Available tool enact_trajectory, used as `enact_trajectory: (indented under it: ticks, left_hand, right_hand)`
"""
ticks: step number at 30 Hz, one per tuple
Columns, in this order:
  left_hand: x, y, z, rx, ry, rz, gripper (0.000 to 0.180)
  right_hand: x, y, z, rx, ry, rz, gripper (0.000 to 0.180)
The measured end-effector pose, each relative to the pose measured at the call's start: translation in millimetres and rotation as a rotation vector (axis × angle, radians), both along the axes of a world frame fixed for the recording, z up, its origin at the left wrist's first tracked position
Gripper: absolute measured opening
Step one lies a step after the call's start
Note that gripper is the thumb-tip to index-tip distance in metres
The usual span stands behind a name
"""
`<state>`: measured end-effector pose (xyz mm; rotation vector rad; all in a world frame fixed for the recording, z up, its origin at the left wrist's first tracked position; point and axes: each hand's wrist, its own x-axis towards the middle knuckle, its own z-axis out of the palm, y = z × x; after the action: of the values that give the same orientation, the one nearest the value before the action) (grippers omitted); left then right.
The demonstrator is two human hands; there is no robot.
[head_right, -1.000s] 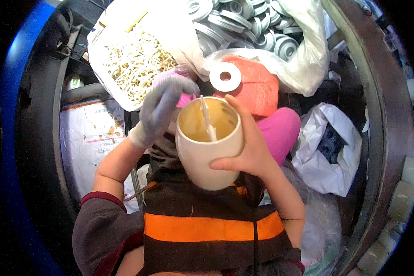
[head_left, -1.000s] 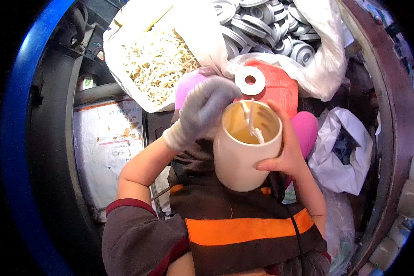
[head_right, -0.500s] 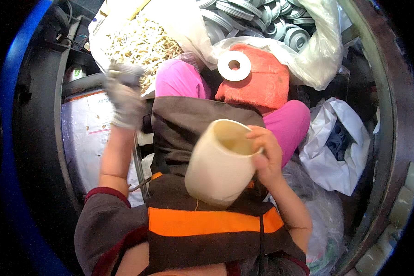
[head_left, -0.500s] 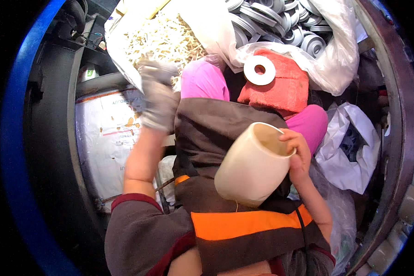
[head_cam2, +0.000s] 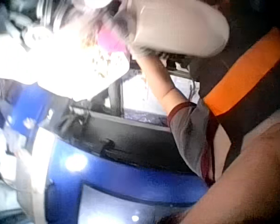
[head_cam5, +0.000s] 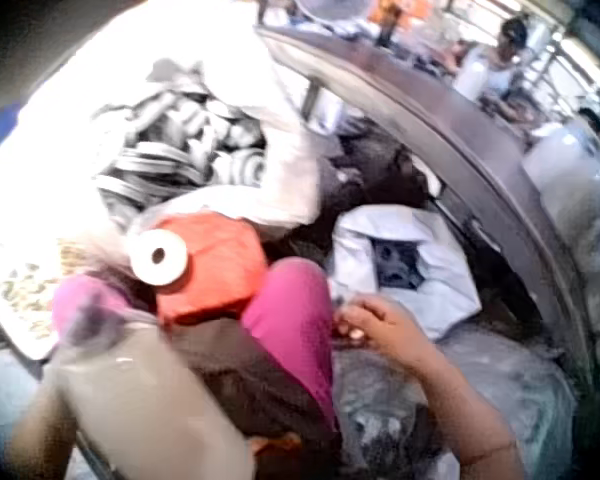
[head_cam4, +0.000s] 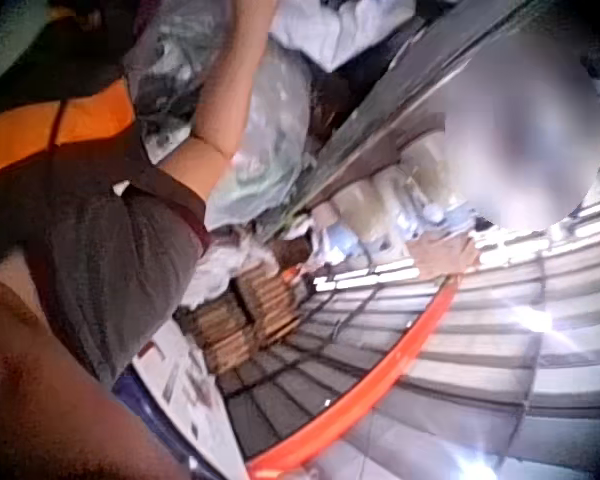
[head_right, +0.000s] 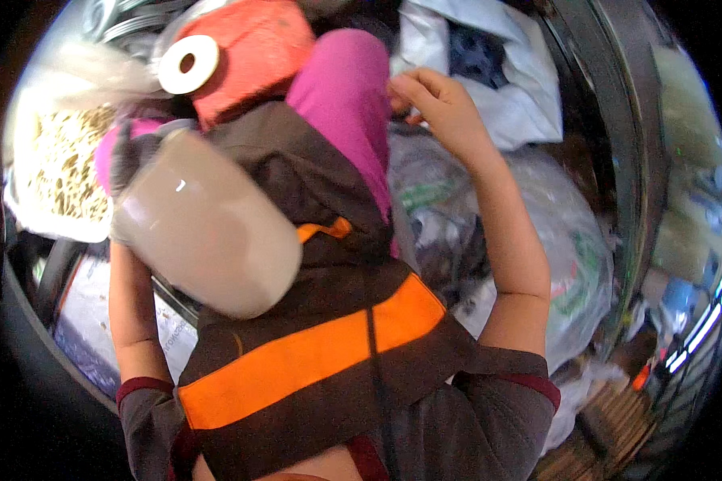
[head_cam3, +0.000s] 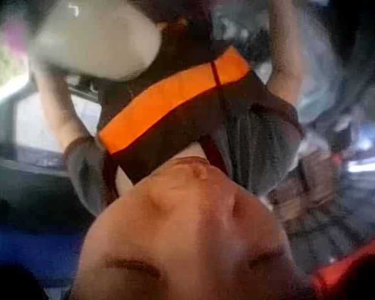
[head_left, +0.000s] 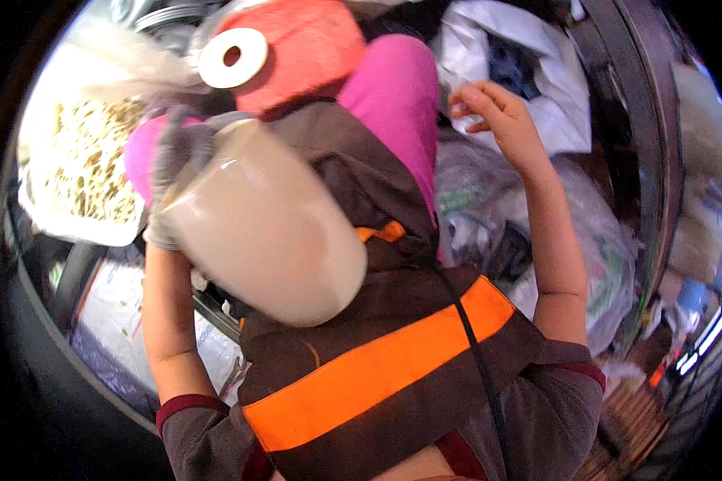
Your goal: The person assembles beige plastic pitchers by attaching gray lids to the bodies. They repeatedly pick up a pitcher body, align and press the lid onto the opening, and place the completed unit on a nearby table. The process is repeated for multiple units in a factory setting.
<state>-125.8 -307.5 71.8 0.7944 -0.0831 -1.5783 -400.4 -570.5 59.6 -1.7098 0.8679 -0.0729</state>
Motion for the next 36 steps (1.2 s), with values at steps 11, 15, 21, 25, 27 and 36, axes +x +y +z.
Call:
enact_trajectory:
  ticks: [11, 15, 21, 25, 27, 36]
  left_hand:
    - [-13, -29, -5, -0.025, -0.323, -0.17, 0.042]
    - [-13, -26, -13, -0.046, -0.237, -0.186, 0.042]
    - [-21, -18, -10, -0.069, -0.115, -0.056, 0.064]
    - [-28, -22, 1, -0.058, 0.125, 0.035, 0.077]
    - [-25, -20, -1, -0.058, 0.14, 0.11, 0.084]
    - [-24, -1, -19, -0.051, 0.116, 0.257, 0.091]
  right_hand:
    - [-234, 80, -227, -0.393, 1.125, 0.356, 0.035]
    - [-205, 89, -223, 0.424, 1.074, 0.279, 0.046]
    - [-97, 33, -25, -0.826, 0.628, 0.014, 0.043]
    - [-5, 50, 62, -0.363, -0.36, -0.425, 0.04]
    - [51, 86, 73, 0.007, -0.446, -0.477, 0.037]
    - [84, 120, 40, 0.309, -0.344, -0.357, 0.037]
